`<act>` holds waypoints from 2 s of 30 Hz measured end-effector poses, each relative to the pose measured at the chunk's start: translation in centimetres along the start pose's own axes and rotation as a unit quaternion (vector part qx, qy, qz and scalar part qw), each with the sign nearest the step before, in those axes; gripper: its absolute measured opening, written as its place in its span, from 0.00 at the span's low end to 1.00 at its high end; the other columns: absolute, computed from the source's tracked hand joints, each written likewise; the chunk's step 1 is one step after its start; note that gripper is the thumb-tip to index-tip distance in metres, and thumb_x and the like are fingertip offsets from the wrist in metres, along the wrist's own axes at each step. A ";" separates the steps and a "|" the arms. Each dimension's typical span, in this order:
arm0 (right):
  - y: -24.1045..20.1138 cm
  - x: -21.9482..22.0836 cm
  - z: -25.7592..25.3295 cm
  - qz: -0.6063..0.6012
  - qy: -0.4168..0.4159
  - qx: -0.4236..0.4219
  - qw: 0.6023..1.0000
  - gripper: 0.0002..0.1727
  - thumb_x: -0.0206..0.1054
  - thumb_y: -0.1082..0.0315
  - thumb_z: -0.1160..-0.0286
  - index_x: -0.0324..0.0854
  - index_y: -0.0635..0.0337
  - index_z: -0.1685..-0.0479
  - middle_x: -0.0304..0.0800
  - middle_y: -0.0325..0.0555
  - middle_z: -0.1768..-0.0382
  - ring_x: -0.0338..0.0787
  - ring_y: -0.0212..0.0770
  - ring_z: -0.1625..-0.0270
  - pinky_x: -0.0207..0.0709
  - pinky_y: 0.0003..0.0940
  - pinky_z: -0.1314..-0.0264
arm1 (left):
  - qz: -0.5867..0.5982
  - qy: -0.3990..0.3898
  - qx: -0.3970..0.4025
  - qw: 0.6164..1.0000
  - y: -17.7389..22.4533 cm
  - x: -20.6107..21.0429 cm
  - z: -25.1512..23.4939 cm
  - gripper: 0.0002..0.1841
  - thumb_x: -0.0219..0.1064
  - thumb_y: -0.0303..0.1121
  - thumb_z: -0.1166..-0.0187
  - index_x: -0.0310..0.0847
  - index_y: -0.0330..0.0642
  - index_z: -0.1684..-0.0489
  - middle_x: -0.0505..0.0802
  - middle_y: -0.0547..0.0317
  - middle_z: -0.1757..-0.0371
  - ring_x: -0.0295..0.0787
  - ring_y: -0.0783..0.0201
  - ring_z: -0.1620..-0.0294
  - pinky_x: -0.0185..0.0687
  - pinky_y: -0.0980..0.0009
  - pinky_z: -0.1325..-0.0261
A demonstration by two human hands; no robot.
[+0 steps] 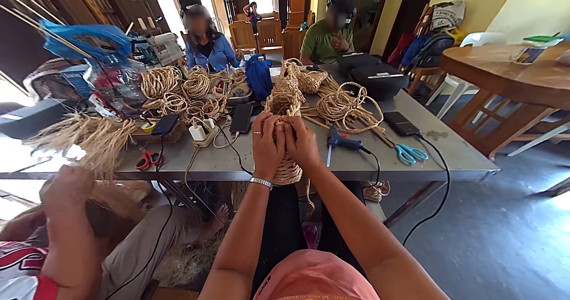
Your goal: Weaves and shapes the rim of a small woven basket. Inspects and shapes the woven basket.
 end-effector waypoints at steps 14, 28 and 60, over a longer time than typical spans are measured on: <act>-0.2 -0.1 0.1 -0.011 0.008 -0.006 1.000 0.13 0.60 0.70 0.14 0.83 0.64 0.39 0.93 0.53 0.53 0.95 0.44 0.54 0.90 0.40 0.52 | -0.002 -0.005 0.000 1.000 0.1 -0.1 0.0 0.18 0.54 0.37 0.11 0.80 0.39 0.32 0.77 0.46 0.20 0.67 0.54 0.14 0.64 0.59 0.14; 0.0 0.0 0.1 -0.012 0.006 -0.005 1.000 0.13 0.59 0.70 0.13 0.82 0.64 0.37 0.93 0.52 0.53 0.94 0.42 0.56 0.90 0.39 0.54 | 0.001 -0.003 0.001 1.000 0.0 0.0 0.0 0.18 0.54 0.37 0.11 0.81 0.38 0.33 0.77 0.46 0.21 0.68 0.55 0.15 0.64 0.60 0.14; -0.3 -0.1 0.1 -0.007 0.014 -0.009 1.000 0.13 0.60 0.71 0.14 0.82 0.64 0.38 0.93 0.52 0.53 0.95 0.43 0.56 0.90 0.39 0.54 | -0.002 -0.002 -0.001 1.000 0.1 -0.1 0.0 0.18 0.55 0.37 0.11 0.81 0.39 0.32 0.77 0.46 0.20 0.67 0.56 0.14 0.65 0.62 0.14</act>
Point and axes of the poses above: each hand's wrist, its own z-axis away from the middle knuckle, its own x-axis out of the palm, y = z × x, the point moved 2 cm from there along -z, towards the middle knuckle
